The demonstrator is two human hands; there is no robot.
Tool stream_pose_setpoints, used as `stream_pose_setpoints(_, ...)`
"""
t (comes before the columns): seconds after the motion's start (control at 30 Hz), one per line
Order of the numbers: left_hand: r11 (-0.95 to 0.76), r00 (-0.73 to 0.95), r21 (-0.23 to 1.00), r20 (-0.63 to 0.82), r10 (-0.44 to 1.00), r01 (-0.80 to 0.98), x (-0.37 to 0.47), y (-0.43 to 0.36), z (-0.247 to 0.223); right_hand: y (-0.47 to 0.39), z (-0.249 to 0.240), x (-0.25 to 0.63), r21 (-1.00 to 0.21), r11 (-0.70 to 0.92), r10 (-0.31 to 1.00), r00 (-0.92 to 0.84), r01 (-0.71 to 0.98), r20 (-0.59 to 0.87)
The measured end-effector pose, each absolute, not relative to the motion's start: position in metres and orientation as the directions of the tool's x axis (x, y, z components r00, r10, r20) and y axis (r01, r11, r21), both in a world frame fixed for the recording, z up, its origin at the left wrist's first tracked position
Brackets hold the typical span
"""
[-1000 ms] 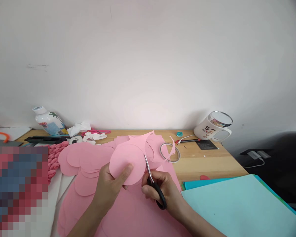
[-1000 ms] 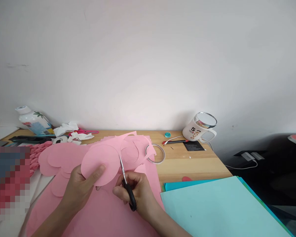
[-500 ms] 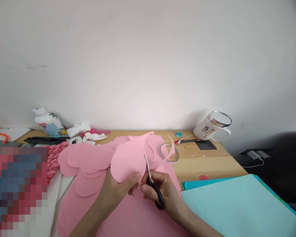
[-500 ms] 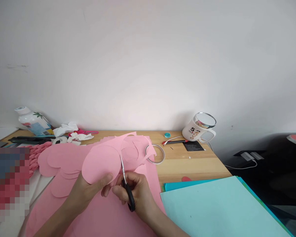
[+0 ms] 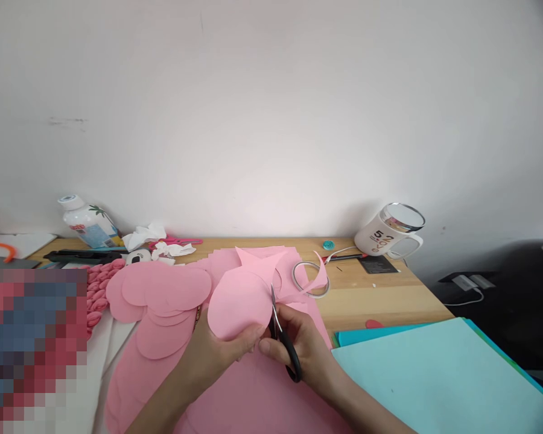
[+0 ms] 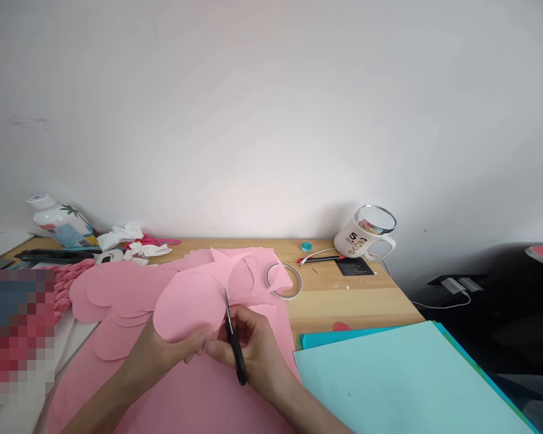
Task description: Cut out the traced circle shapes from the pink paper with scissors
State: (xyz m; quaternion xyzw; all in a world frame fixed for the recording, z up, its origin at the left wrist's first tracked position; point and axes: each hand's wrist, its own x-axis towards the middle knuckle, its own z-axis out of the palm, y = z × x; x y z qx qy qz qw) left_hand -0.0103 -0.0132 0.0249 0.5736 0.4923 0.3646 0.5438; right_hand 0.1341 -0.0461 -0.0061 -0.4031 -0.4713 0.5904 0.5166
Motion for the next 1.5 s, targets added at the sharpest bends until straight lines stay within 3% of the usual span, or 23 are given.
stream_pose_setpoints(0.47,0.01,0.248,0.987,-0.049,0.967,0.157,-0.0114,-0.0109,0.0256,-0.0469,-0.0063,0.1357,-0.975,-0.034,0.988,-0.157,-0.218,0.001)
stream_pose_setpoints(1.5,0.027,0.246,0.99,-0.061,0.967,0.141,-0.0133,-0.0103,0.022,-0.0471,-0.0044,0.1345,-0.987,-0.045,0.989,-0.147,-0.151,-0.022)
